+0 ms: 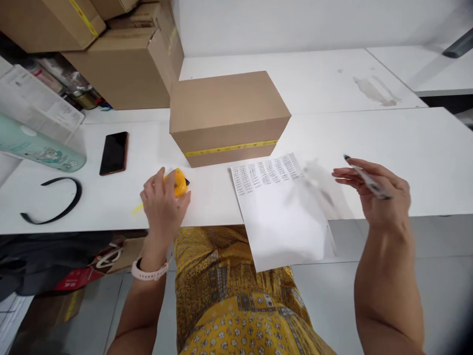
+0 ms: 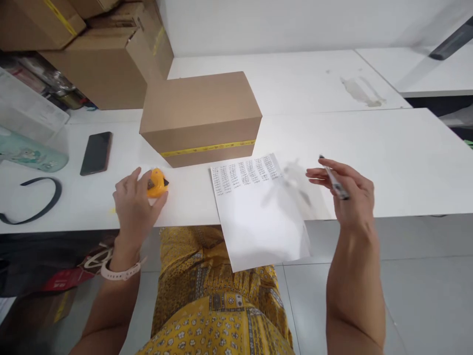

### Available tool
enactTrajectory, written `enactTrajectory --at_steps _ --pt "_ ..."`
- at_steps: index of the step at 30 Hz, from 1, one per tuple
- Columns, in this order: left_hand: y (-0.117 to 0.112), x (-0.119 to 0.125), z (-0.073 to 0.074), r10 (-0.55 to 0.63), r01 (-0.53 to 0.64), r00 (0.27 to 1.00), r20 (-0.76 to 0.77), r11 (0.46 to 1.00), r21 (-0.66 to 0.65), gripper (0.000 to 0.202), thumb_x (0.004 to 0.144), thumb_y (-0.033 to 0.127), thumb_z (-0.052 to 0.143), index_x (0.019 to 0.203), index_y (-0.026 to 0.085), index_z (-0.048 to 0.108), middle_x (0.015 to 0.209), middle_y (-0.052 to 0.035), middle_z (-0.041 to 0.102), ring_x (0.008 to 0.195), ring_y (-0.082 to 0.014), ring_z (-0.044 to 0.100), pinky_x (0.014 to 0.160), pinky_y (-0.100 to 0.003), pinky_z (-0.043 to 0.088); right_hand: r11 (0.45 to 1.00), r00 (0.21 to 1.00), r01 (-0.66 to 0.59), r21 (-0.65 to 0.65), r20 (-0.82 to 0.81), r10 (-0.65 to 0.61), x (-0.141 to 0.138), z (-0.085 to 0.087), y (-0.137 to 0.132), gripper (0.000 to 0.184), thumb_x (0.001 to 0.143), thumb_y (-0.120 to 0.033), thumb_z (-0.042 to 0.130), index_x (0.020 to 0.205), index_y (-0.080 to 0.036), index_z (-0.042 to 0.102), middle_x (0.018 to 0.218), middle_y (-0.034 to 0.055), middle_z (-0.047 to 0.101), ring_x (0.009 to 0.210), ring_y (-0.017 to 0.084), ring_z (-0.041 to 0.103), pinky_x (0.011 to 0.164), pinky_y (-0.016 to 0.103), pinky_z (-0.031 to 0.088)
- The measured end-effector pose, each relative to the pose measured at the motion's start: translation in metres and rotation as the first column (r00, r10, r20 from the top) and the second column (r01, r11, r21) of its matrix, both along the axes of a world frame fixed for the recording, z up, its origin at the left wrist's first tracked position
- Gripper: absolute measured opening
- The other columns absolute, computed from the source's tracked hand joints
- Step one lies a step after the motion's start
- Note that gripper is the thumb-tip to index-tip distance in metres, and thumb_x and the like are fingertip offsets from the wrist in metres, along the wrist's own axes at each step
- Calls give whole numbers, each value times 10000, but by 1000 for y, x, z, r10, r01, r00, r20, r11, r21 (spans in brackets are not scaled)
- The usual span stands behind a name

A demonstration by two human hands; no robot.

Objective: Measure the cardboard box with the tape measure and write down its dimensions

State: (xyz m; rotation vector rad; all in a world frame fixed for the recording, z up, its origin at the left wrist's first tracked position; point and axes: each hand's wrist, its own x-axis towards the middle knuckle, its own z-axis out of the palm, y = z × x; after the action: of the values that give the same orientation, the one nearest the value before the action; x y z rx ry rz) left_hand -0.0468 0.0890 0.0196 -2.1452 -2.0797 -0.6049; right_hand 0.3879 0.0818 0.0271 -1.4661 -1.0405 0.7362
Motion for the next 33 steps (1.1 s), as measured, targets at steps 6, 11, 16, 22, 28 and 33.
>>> enactTrajectory --at_steps 6,11,16,22,28,33 --pt "-27 88 -39 -632 619 761 148 775 128 294 974 287 544 1205 169 685 1151 -109 766 1004 -243 697 884 -393 542 963 968 -245 109 -19 249 -69 1 -22 250 800 -500 781 837 -287 656 697 10 709 664 218 677 720 417 546" --pt "-36 132 -43 -604 587 797 -10 778 -223 546 1011 453 495 1430 107 549 1502 -203 550 1128 -301 684 897 -396 561 914 889 -404 -41 -250 382 -116 -24 9 626 876 -818 440 1016 -247 656 696 27 693 715 208 684 756 398 545" --pt "-34 134 -32 -599 535 795 -97 767 -353 702 998 555 481 1532 103 429 1618 -221 387 1166 -332 665 831 -390 592 899 871 -422 -118 -327 366 -135 -40 26 431 785 -612 759 984 -233 701 914 52 736 850 198 678 783 367 539" --pt "-30 136 -24 -616 542 785 -62 732 -413 716 968 537 562 1507 78 458 1606 -246 392 1093 -326 693 764 -381 609 942 946 -324 -84 -63 319 -138 -50 29 326 852 -510 724 781 -221 589 687 -25 570 623 119 484 593 294 419" --pt "-29 135 -25 -600 555 800 21 726 -407 698 938 539 618 1495 141 482 1581 -224 441 1125 -334 680 810 -384 606 936 942 -333 -114 -10 334 -134 -57 30 256 818 -427 759 838 -230 596 715 -21 607 599 122 484 572 301 402" --pt "-28 134 -27 -616 568 787 11 718 -402 710 934 549 620 1476 106 499 1566 -232 459 1060 -325 694 769 -380 602 954 949 -286 -90 111 295 -136 -51 26 264 855 -311 676 707 -239 470 611 -52 454 562 116 406 542 289 348"
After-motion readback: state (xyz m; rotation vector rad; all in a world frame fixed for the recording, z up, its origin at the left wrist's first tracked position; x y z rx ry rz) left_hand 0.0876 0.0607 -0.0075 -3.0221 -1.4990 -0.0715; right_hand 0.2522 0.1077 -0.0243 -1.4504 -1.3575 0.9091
